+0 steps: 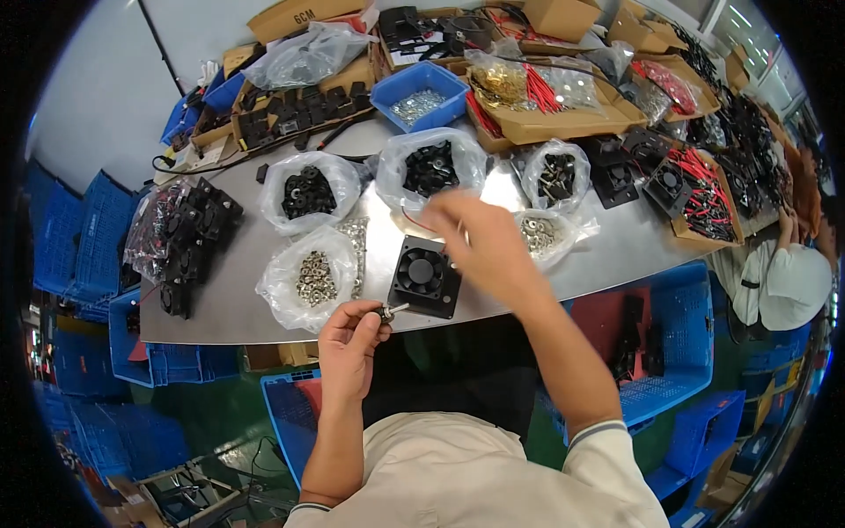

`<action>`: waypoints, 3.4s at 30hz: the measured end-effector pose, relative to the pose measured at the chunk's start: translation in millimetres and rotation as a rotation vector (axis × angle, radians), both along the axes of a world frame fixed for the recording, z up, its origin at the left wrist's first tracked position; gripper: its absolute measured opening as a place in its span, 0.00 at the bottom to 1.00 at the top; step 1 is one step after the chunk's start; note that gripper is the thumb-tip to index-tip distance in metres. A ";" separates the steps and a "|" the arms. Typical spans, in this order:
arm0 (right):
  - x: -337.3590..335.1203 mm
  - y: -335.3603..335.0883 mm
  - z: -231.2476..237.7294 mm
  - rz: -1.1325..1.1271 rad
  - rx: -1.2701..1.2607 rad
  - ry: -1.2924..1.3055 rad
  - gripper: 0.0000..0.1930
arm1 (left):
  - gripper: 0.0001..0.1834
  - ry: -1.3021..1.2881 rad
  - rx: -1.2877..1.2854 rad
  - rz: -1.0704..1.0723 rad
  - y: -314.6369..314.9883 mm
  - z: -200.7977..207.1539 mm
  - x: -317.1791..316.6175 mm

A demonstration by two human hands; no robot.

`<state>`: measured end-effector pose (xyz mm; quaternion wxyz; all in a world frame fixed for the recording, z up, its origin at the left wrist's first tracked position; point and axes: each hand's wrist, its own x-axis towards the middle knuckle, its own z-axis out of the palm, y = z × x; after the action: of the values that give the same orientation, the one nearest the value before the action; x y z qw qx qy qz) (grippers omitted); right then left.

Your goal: Manually assembling small electronic cooling fans by inserting fan blades and housing components at a factory workbench.

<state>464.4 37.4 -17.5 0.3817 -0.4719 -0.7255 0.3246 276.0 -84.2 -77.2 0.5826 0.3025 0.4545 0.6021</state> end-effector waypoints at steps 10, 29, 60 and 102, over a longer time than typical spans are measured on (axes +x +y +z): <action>-4.5 92.3 -45.7 -0.108 0.353 -0.562 0.09 | 0.10 -0.028 0.012 -0.003 -16.8 -2.5 -11.0; -19.9 -53.7 -20.4 0.158 -0.174 0.360 0.15 | 0.11 -0.339 0.033 0.013 9.6 -10.0 -1.7; 10.1 -114.5 -50.2 -0.003 -0.002 0.484 0.23 | 0.11 -0.529 -0.110 -0.201 -14.0 -6.3 48.4; 29.7 -106.8 -40.2 0.155 -0.216 0.647 0.16 | 0.10 -0.369 -0.025 -0.087 -13.5 2.8 58.2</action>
<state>494.1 -69.5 -57.7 0.5139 -0.3259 -0.5622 0.5600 334.2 -97.7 -74.4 0.6852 0.1989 0.3341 0.6158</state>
